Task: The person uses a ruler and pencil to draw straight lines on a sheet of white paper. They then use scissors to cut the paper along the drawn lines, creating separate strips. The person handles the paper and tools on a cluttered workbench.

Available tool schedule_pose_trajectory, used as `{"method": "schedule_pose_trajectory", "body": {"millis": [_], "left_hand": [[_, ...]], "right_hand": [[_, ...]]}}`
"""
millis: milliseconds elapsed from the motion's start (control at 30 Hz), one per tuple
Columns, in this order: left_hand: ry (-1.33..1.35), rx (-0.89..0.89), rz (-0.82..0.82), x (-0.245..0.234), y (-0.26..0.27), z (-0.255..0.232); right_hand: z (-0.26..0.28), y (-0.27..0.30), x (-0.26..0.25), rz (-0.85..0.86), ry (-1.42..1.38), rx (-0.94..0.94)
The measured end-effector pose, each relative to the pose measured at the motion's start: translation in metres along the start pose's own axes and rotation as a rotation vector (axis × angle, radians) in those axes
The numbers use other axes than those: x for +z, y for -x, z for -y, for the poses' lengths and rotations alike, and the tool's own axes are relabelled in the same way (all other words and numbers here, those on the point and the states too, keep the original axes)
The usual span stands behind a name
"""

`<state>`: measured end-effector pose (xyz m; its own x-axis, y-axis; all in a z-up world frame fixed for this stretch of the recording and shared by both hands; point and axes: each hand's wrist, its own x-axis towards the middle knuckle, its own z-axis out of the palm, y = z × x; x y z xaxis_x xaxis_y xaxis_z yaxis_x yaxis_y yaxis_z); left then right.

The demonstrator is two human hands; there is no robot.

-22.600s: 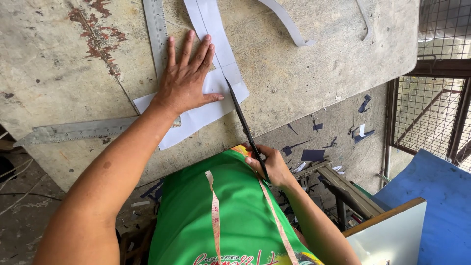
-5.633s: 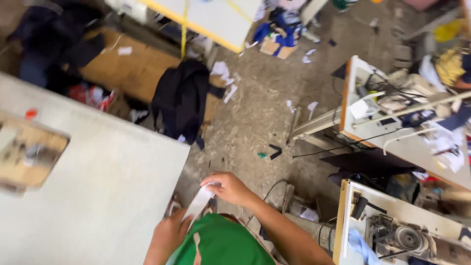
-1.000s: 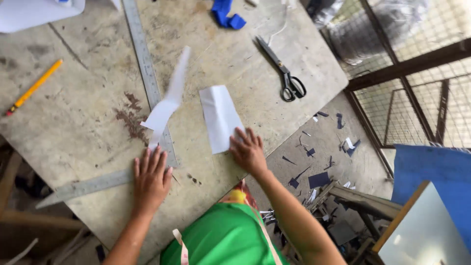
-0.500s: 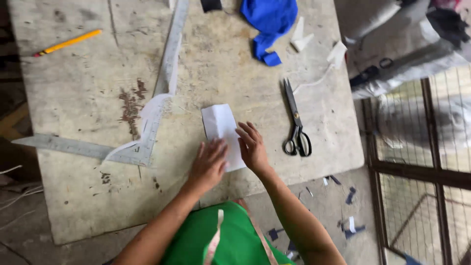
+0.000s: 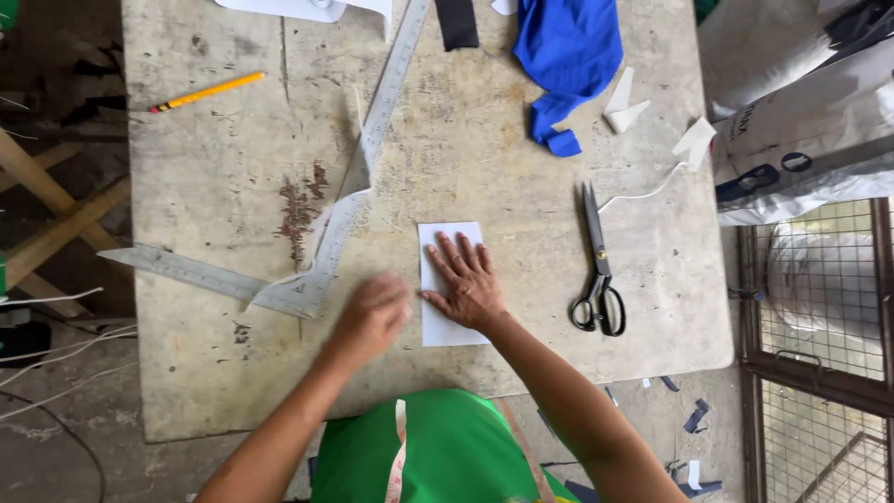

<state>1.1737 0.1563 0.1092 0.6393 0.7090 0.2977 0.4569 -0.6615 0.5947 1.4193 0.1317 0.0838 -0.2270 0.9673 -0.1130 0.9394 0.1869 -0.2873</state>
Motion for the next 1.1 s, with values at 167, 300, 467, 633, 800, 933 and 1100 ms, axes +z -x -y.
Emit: {"method": "schedule_pose_trajectory", "body": {"millis": [167, 300, 467, 633, 800, 933, 1100], "left_hand": [[-0.296, -0.057, -0.259, -0.083, -0.021, 0.166], [-0.424, -0.155, -0.432, -0.14, -0.05, 0.21], [-0.573, -0.161, -0.443, -0.165, -0.072, 0.289], [-0.712, -0.263, -0.446, -0.183, -0.1, 0.36], [-0.631, -0.397, -0.128, -0.177, -0.115, 0.371], [-0.422, -0.321, -0.29, -0.204, -0.113, 0.256], [0.082, -0.035, -0.012, -0.125, 0.01, 0.128]], "right_hand": [[0.001, -0.003, 0.002, 0.017, 0.062, 0.043], [0.004, -0.008, 0.006, 0.039, 0.087, 0.13], [0.009, -0.018, 0.016, -0.007, 0.155, 0.234], [0.016, -0.025, 0.016, 0.041, 0.154, 0.395], [0.015, -0.023, 0.019, 0.037, 0.201, 0.409], [0.012, -0.021, 0.023, 0.055, 0.191, 0.427], [0.01, -0.022, 0.023, 0.029, 0.2, 0.394]]}}
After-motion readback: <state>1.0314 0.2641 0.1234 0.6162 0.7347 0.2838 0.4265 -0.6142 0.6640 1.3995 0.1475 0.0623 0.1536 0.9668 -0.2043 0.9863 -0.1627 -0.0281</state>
